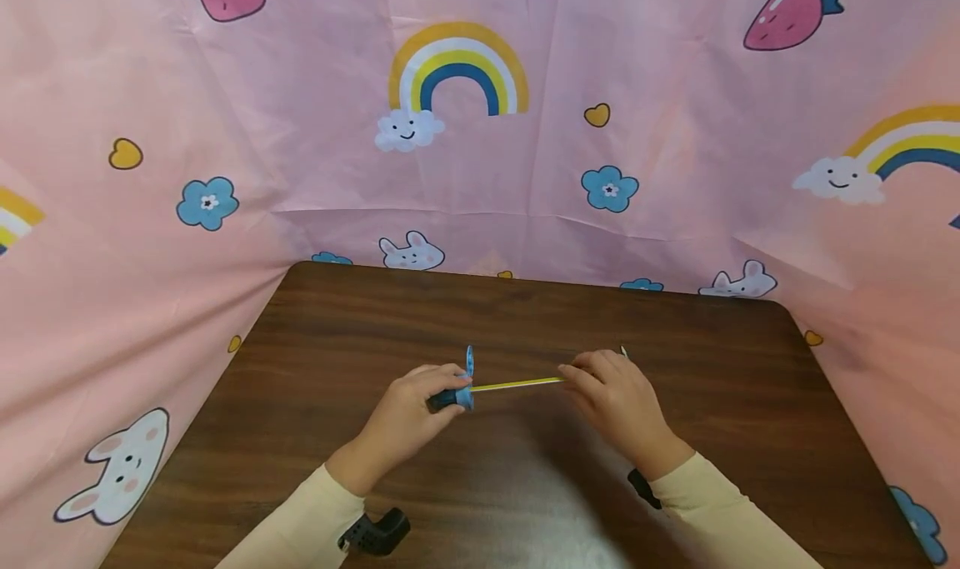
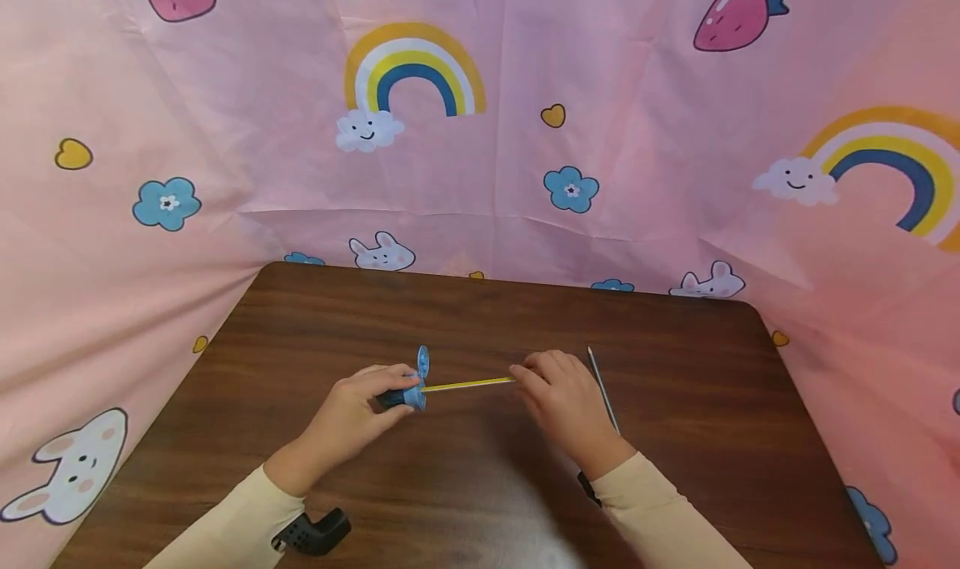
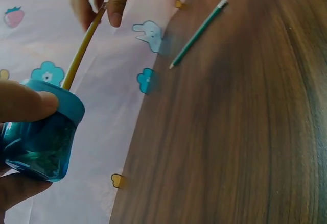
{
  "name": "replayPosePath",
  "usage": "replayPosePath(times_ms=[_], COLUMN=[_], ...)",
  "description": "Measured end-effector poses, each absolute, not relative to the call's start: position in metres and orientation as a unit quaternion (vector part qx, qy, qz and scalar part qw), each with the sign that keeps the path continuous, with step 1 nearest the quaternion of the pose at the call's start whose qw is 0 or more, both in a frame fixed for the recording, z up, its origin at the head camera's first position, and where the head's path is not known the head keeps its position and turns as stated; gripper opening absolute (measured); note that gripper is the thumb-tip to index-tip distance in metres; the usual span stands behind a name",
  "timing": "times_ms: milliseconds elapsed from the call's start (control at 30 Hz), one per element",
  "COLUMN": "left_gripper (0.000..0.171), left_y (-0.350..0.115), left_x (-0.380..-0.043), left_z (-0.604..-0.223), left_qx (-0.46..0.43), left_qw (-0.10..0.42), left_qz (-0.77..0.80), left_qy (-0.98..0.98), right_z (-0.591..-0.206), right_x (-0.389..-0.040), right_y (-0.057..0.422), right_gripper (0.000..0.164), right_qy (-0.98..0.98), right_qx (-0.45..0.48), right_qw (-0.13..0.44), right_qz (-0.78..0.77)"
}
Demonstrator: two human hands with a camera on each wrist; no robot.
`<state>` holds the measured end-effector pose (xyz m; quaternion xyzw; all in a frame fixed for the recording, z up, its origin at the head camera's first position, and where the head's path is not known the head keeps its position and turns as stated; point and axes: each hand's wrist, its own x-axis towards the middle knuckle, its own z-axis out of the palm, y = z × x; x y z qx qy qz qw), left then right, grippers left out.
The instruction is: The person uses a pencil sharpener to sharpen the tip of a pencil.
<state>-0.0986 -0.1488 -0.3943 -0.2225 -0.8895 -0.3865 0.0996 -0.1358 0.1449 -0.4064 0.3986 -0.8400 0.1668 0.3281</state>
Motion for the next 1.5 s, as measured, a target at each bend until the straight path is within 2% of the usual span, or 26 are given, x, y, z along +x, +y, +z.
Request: replayPosePath(times_ms=[33, 167, 367, 433, 533, 567, 667, 733, 800, 867, 933, 967, 1033, 1100, 1200, 1400, 1500], left_gripper=[0.035, 0.034, 0.034, 0.035, 0.036, 0.036, 0.037, 0.037, 0.036, 0.036, 0.036, 0.035, 0.034, 0.033, 0.033, 0.035, 0.034], left_y=[-0.149, -0.149, -0.149, -0.149, -0.149, -0.150, -0.151, -0.151, -0.152, -0.152, -0.152, -0.151, -0.150, -0.147, -0.145, -0.144, -0.144], left_x=[-0.098, -0.097, -0.098, -0.099, -0.100, -0.101, -0.103, -0.105, -0.106, -0.106, -0.105, -0.104, -0.103, -0.103, -0.103, -0.102, -0.103], left_z=[-0.393, -0.392, -0.393, -0.393, -0.393, -0.394, -0.396, -0.397, -0.398, -0.399, -0.399, -0.400, -0.401, -0.403, -0.404, -0.402, -0.399], left_qx=[-0.214, -0.209, -0.214, -0.212, -0.222, -0.231, -0.275, -0.305, -0.327, -0.339, -0.344, -0.343, -0.338, -0.326, -0.300, -0.228, -0.208], left_qw=[0.088, 0.071, 0.071, 0.070, 0.083, 0.094, 0.136, 0.162, 0.176, 0.178, 0.168, 0.160, 0.146, 0.137, 0.127, 0.070, 0.057], left_qz=[-0.395, -0.411, -0.411, -0.413, -0.398, -0.389, -0.345, -0.321, -0.309, -0.305, -0.305, -0.307, -0.310, -0.313, -0.322, -0.373, -0.396], left_qy=[-0.889, -0.885, -0.883, -0.883, -0.886, -0.887, -0.887, -0.882, -0.876, -0.872, -0.872, -0.873, -0.877, -0.882, -0.889, -0.897, -0.892], right_z=[-0.409, -0.413, -0.413, -0.413, -0.410, -0.409, -0.404, -0.399, -0.393, -0.389, -0.386, -0.386, -0.388, -0.389, -0.393, -0.405, -0.410], right_x=[-0.136, -0.135, -0.133, -0.132, -0.130, -0.129, -0.128, -0.129, -0.134, -0.139, -0.144, -0.146, -0.146, -0.144, -0.138, -0.129, -0.130], right_y=[0.145, 0.143, 0.140, 0.140, 0.137, 0.137, 0.135, 0.135, 0.137, 0.140, 0.142, 0.143, 0.145, 0.144, 0.142, 0.141, 0.142], right_gripper=[0.013, 0.031, 0.033, 0.028, 0.009, 0.005, 0.013, 0.010, 0.005, 0.007, 0.010, 0.011, 0.010, 0.008, 0.008, 0.041, 0.047], right_qy=[-0.830, -0.799, -0.784, -0.792, -0.823, -0.837, -0.883, -0.904, -0.900, -0.874, -0.846, -0.839, -0.850, -0.882, -0.929, -0.923, -0.890], right_qx=[0.406, 0.423, 0.433, 0.426, 0.399, 0.389, 0.357, 0.327, 0.283, 0.221, 0.179, 0.173, 0.182, 0.208, 0.244, 0.302, 0.339], right_qw=[0.344, 0.396, 0.418, 0.409, 0.371, 0.349, 0.235, 0.109, -0.041, -0.171, -0.250, -0.267, -0.258, -0.205, -0.086, 0.160, 0.246], right_qz=[0.166, 0.158, 0.155, 0.155, 0.158, 0.161, 0.195, 0.251, 0.329, 0.398, 0.437, 0.442, 0.421, 0.368, 0.267, 0.175, 0.180])
